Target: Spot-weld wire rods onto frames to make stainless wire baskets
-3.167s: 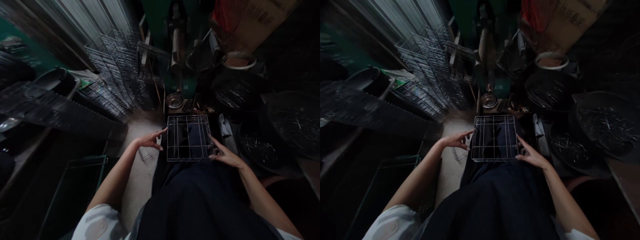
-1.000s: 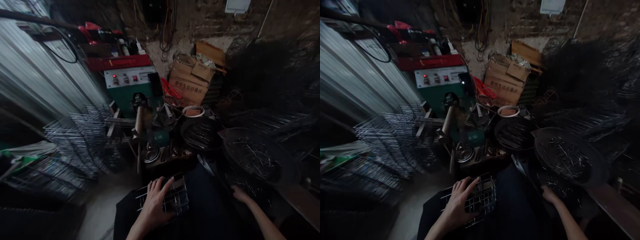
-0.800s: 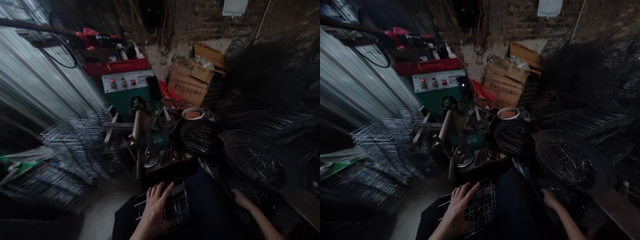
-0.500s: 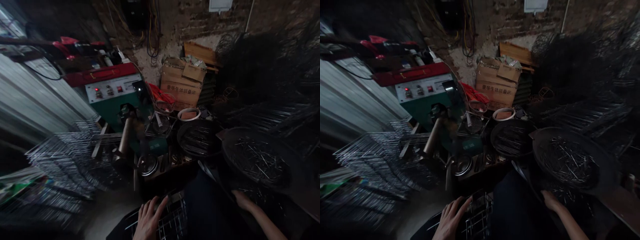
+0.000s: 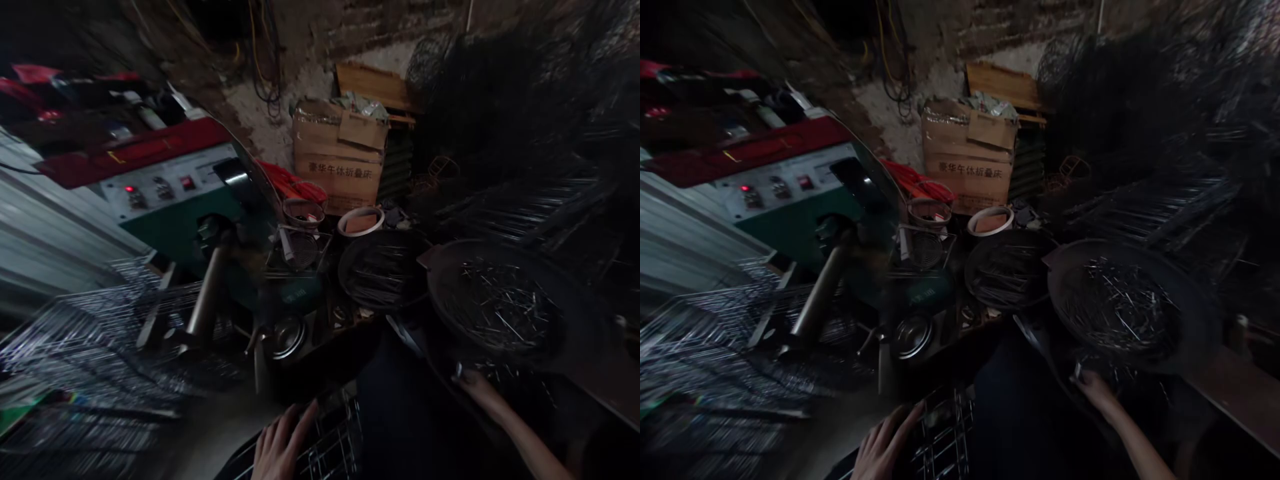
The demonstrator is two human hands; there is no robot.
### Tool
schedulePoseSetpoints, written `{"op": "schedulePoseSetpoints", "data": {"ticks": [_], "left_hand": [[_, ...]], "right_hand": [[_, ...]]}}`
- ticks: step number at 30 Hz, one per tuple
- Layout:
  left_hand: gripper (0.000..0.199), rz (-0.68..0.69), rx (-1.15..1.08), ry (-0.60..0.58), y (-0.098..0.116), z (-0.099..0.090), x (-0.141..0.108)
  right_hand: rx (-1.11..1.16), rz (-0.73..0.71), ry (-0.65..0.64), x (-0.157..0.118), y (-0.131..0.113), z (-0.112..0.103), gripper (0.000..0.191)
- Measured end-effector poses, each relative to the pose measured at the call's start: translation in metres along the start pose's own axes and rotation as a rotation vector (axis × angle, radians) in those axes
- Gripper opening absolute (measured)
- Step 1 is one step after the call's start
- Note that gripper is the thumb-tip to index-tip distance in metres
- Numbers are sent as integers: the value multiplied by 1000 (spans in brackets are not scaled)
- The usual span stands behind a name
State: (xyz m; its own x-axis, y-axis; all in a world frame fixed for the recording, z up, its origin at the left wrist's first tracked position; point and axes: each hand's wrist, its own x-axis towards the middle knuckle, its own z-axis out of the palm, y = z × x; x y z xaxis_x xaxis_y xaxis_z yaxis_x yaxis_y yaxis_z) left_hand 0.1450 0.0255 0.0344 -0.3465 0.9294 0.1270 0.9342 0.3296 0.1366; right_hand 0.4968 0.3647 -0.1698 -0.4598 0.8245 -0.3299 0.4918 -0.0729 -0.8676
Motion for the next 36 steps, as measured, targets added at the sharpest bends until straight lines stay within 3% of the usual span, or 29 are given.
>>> {"op": "schedulePoseSetpoints", "data": {"ticks": [3,7,15,23,30,36], "left_hand": [[106,16,-40,-26,14,-15,7],[93,28,-68,-99,25,-29,14],[73,34,-95,-80,29,-34,11],[84,8,-145,-195,31,-47,16],[87,-6,-172,-173,18,-52,6],[77,30,-117,-171,13,-45,9]], "right_hand": [[-24,0,27,-10,-4,1,43],[-131,54,118,-16,2,0,30],[-327,63,253,-21,3,6,29],[-380,34,165,-21,-6,-3,39],[-477,59,169,-24,-17,-2,42],[-585,103,162,-26,-25,1,32]]}}
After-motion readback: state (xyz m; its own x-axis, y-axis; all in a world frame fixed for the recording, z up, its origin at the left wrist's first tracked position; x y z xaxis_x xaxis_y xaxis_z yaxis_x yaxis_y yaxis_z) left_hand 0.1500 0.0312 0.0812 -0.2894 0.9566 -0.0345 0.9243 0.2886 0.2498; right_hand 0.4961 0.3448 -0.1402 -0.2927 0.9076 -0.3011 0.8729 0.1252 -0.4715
